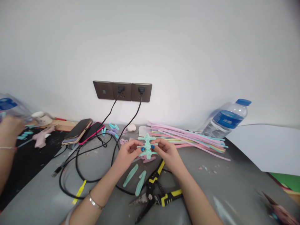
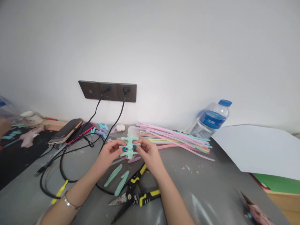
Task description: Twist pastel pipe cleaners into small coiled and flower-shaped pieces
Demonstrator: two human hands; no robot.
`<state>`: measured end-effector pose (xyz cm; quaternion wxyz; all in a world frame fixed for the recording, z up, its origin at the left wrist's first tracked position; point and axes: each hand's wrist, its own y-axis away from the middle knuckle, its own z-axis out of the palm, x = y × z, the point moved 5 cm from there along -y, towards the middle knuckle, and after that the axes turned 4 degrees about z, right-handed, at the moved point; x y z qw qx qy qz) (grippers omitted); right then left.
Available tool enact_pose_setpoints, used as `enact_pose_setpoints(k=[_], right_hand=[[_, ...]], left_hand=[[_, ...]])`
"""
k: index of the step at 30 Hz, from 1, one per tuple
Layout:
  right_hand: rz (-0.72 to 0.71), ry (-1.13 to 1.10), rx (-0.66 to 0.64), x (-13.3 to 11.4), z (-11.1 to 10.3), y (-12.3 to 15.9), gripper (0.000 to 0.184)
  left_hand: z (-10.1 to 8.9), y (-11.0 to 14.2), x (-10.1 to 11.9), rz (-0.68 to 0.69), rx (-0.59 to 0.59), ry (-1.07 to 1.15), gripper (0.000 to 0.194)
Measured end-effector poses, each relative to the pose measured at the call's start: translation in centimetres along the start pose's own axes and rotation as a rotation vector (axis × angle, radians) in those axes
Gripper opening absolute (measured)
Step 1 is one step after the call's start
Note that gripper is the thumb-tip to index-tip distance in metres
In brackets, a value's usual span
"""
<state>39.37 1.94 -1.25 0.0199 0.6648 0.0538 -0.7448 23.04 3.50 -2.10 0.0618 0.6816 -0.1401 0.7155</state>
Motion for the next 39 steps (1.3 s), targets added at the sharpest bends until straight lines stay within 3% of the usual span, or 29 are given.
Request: enact_pose_setpoints(k=[11, 25, 33, 36, 39], right_hand=[[-0.024, 0.022, 0.050, 0.2, -0.5, -0.1, 0.030], [-0.041, -0.027, 0.034, 0.2, 0.0, -0.2, 0.028], [-0.195, 0.087, 0.025, -1.3, 0.4, 0.3, 0.011], [-0.265, 0.201, 0.009, -1.7, 0.7, 0.7, 0.017], [-0.358, 0.276, 0.023, -2.1, 0.6, 0.8, 0.028]], left_hand=[[-0.5, 0.0, 0.2, 0.013, 0.070, -0.086, 0.021], [-0.3, 0.1, 0.7, 0.047, 0.071, -0.057, 0.017], [0.2, 0.2, 0.9, 0.121, 0.056, -0.058, 0.012], [0.2, 0.4, 1.6, 0.225, 0.075, -0.153, 0.005], [-0.1, 0.8, 3.1, 0.463, 0.114, -0.356, 0.010]])
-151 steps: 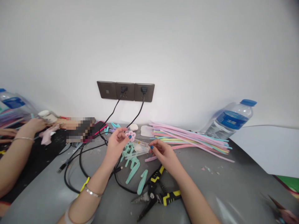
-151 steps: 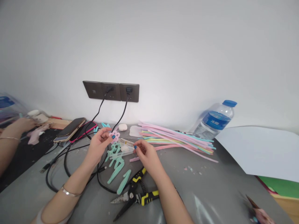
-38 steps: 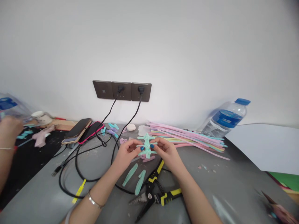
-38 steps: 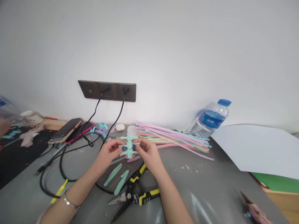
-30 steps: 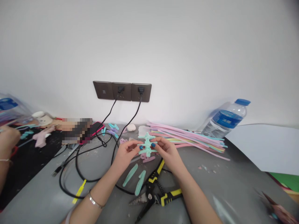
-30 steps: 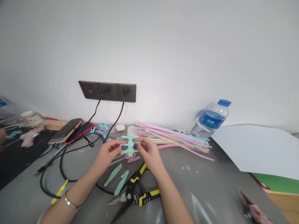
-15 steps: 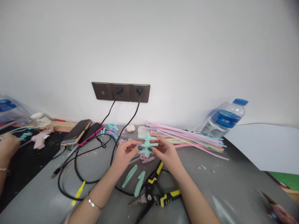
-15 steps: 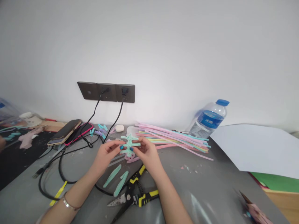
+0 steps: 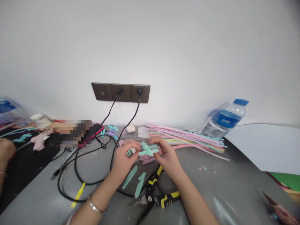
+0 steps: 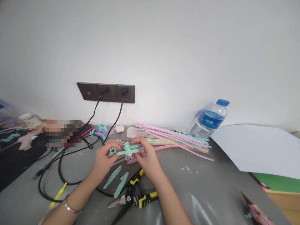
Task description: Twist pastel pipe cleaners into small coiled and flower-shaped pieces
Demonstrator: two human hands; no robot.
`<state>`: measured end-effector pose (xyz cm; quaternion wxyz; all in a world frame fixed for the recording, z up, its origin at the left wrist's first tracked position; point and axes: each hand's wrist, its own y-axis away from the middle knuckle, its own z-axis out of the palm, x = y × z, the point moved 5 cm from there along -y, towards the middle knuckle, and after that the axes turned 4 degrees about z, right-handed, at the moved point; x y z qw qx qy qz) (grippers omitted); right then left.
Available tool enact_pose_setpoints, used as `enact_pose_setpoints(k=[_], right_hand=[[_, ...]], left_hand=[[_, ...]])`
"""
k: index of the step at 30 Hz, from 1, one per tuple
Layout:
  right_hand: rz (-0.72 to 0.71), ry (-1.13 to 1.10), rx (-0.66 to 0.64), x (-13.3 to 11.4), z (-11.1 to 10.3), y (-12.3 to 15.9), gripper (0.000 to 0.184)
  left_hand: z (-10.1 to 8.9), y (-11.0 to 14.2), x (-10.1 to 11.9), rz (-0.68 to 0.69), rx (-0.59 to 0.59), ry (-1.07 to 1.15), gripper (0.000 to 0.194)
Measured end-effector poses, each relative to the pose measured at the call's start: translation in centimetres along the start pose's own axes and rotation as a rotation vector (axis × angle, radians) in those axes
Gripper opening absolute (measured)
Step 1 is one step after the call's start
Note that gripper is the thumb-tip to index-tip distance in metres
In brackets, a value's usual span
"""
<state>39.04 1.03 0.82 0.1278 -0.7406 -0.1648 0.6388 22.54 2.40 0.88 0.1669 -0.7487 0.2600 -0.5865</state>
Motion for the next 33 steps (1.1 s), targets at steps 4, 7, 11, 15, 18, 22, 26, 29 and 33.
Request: enact_pose_setpoints(k=[4, 7, 11, 15, 18, 22, 26, 29, 33], right_hand=[[-0.056, 0.060, 0.027, -0.1, -0.4, -0.2, 0.029], [-0.070, 0.094, 0.037, -0.4, -0.6, -0.1, 0.026], [-0.057, 0.060, -0.004, -1.0, -0.5, 0.2, 0.023], [-0.057, 0.039, -0.067, -1.3, -0.3, 0.2, 0.020], [-0.068, -0.005, -0.083, -1.6, -0.4, 0.2, 0.031], [-0.058, 0.003, -0.128, -1.4, -0.1, 0.1, 0.023], [-0.019, 0.062, -0.135, -0.4, 0.3, 0.1, 0.009], [0.010, 0.068, -0.116, 0.1, 0.2, 0.1, 0.011], [0.005, 0.082, -0.153, -0.2, 0.4, 0.2, 0.010]], left_hand=[[-0.8, 0.1, 1.7, 0.287, 0.026, -0.229, 0.015], [-0.9, 0.2, 2.1, 0.338, 0.014, -0.322, 0.015], [-0.9, 0.1, 2.1, 0.324, 0.001, -0.339, 0.016], [-1.1, -0.1, 2.2, 0.326, 0.019, -0.309, 0.017], [-1.1, -0.1, 2.3, 0.335, 0.013, -0.292, 0.017], [-0.9, -0.1, 2.2, 0.335, -0.021, -0.292, 0.015], [-0.5, 0.0, 1.9, 0.346, -0.084, -0.311, 0.016], [-0.3, 0.0, 1.8, 0.340, -0.099, -0.292, 0.018], [-0.4, 0.0, 1.9, 0.324, -0.076, -0.272, 0.018]])
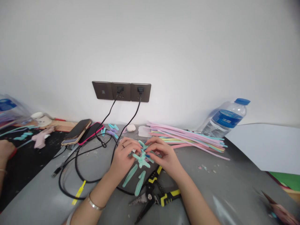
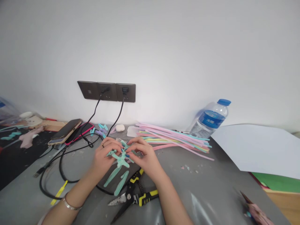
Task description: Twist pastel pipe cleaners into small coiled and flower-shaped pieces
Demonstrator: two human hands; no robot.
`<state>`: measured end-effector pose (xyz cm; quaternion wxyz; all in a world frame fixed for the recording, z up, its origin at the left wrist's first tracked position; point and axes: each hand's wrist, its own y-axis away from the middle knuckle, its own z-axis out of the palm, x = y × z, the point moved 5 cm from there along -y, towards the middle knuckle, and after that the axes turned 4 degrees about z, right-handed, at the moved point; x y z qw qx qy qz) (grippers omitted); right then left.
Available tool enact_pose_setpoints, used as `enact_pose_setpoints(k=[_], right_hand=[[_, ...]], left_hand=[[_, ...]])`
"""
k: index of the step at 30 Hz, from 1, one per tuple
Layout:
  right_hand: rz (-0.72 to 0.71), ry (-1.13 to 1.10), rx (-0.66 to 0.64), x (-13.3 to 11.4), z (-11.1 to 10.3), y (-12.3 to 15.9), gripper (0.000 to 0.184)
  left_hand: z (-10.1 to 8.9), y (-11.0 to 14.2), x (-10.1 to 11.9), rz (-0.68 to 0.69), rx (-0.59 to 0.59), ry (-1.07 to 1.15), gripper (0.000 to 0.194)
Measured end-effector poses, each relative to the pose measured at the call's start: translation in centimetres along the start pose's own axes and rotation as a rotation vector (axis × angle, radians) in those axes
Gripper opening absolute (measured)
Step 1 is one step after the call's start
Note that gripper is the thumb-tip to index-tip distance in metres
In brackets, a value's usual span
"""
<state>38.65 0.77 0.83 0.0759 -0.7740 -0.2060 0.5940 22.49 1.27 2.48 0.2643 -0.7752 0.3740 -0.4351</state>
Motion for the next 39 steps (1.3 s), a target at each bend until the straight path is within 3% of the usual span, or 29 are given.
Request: enact_pose_setpoints(k=[9, 14, 18, 23, 30, 39], right_hand=[[0.012, 0.048, -0.037, -0.2, 0.5, 0.2, 0.017], [0.068, -0.005, -0.049, -0.2, 0.5, 0.3, 0.013], [0.090, -0.072, -0.063, -0.1, 0.5, 0.2, 0.007], [0.109, -0.130, -0.144, 0.0, 1.1, 0.4, 0.011], [0.205, -0.277, -0.142, 0.3, 1.1, 0.3, 0.019], [0.254, -0.245, -0.163, 1.0, 1.4, 0.4, 0.020]], left_hand=[[0.6, 0.2, -0.4, -0.030, 0.002, 0.035, 0.020], [0.9, 0.3, -0.4, -0.042, -0.064, 0.007, 0.016], [0.8, 0.0, 0.1, 0.039, -0.164, -0.064, 0.018], [0.5, 0.2, 0.1, 0.161, -0.149, -0.121, 0.009], [0.2, 0.1, 0.2, 0.127, -0.100, -0.134, 0.015], [0.9, 0.2, 1.2, 0.194, -0.236, -0.125, 0.011]])
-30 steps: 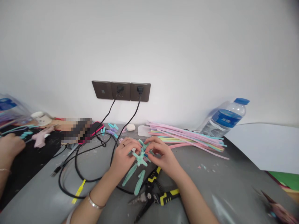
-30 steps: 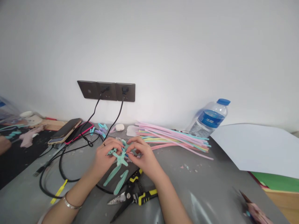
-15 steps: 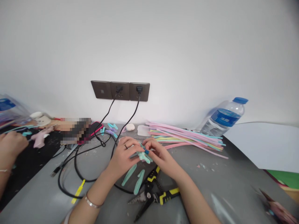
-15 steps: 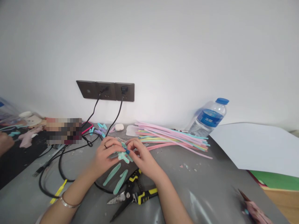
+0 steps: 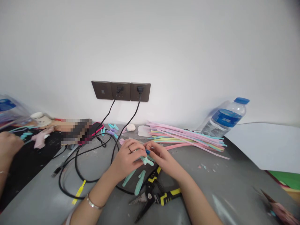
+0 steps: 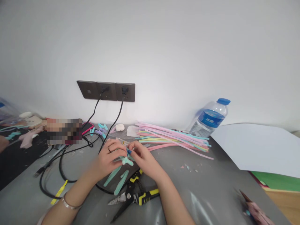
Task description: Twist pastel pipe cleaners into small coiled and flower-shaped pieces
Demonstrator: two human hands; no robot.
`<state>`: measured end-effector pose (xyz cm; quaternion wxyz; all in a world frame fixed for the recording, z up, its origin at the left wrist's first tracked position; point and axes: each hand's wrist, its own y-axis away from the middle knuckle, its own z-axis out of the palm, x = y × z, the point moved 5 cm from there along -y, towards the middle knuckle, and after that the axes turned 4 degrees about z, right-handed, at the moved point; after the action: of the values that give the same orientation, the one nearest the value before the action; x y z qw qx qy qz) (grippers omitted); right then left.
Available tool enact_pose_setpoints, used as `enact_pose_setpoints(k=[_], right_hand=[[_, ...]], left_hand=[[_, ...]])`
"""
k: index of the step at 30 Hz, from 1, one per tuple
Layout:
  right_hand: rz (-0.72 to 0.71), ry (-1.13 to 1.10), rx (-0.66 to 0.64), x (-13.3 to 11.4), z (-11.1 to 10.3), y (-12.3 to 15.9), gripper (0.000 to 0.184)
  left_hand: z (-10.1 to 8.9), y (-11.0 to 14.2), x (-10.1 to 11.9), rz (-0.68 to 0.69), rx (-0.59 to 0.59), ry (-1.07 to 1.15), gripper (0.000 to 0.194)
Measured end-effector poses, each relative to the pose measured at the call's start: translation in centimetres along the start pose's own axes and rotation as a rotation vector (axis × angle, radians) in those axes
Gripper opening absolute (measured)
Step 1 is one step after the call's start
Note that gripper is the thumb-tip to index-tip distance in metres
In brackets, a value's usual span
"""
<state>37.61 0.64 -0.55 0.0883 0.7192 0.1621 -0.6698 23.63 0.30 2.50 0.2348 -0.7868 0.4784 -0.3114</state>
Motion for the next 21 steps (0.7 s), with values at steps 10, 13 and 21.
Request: enact_pose_setpoints(k=[10, 13, 21], right_hand=[[0.004, -0.049, 0.130, -0.4, -0.7, 0.0, 0.022], [-0.058, -0.009, 0.158, -0.8, -0.8, 0.0, 0.018], [-0.297, 0.354, 0.274, -2.5, -0.8, 0.7, 0.011]], left_hand=[[1.4, 1.1, -2.7, -0.566, 0.152, 0.502, 0.007], [2.7, 1.5, -3.0, -0.811, 0.189, 0.812, 0.016], [4.1, 2.7, -3.0, -1.113, 0.210, 0.952, 0.024]])
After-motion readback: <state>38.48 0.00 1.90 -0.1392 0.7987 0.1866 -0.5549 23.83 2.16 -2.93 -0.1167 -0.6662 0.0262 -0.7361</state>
